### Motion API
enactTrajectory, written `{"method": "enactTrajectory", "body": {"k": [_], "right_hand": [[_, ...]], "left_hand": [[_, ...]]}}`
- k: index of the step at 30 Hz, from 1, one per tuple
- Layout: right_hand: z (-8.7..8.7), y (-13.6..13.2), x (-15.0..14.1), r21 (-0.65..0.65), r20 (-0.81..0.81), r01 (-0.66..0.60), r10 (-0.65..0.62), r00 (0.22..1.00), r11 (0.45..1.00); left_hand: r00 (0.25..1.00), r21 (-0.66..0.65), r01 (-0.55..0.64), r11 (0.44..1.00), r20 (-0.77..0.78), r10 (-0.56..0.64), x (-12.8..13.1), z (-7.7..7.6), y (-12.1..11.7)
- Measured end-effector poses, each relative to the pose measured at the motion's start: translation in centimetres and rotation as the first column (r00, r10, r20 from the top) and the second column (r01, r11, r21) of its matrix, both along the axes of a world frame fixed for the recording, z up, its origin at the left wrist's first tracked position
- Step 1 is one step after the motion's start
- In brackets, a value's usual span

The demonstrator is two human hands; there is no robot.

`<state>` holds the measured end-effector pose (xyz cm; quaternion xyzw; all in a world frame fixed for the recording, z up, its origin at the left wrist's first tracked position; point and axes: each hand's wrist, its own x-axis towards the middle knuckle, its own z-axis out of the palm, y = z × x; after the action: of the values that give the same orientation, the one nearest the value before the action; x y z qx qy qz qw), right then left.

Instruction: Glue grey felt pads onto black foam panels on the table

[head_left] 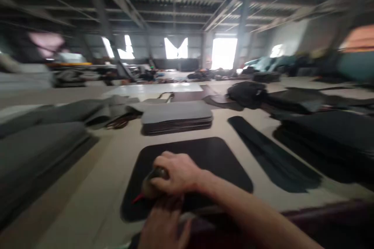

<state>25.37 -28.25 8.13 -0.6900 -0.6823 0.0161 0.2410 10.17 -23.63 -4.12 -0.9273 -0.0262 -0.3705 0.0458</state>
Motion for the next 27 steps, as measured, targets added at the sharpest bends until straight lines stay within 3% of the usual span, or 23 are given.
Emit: {"method": "enactTrajectory", "body": {"k": [2, 9, 17, 23, 27], "right_hand": [[-0.8, 0.2, 0.1, 0.046, -0.027, -0.007, 0.008, 1.000, 0.999], [-1.4, 0.2, 1.2, 0.054, -0.052, -0.081, 0.084, 0.995, 0.995], [-0.9, 0.2, 0.8, 0.057, 0.005, -0.125, 0.125, 0.992, 0.991], [-0.7, 0.2, 0.9, 0.044, -0.050, -0.159, 0.161, 0.986, 0.986], [-0.4, 0.5, 0.8, 0.041, 0.016, -0.159, 0.158, 0.987, 0.986]], "left_hand": [[0.987, -0.129, -0.130, 0.983, -0.107, 0.116, -0.9, 0.4, -1.1], [0.968, -0.284, -0.151, 0.947, -0.234, 0.084, -0.2, 1.0, -2.2], [0.973, -0.317, -0.114, 0.942, -0.226, 0.042, -0.3, 1.5, -2.1], [0.977, -0.299, -0.106, 0.948, -0.210, 0.043, -0.2, 1.4, -2.0], [0.978, -0.291, -0.111, 0.950, -0.203, 0.052, -0.2, 1.4, -2.0]]}}
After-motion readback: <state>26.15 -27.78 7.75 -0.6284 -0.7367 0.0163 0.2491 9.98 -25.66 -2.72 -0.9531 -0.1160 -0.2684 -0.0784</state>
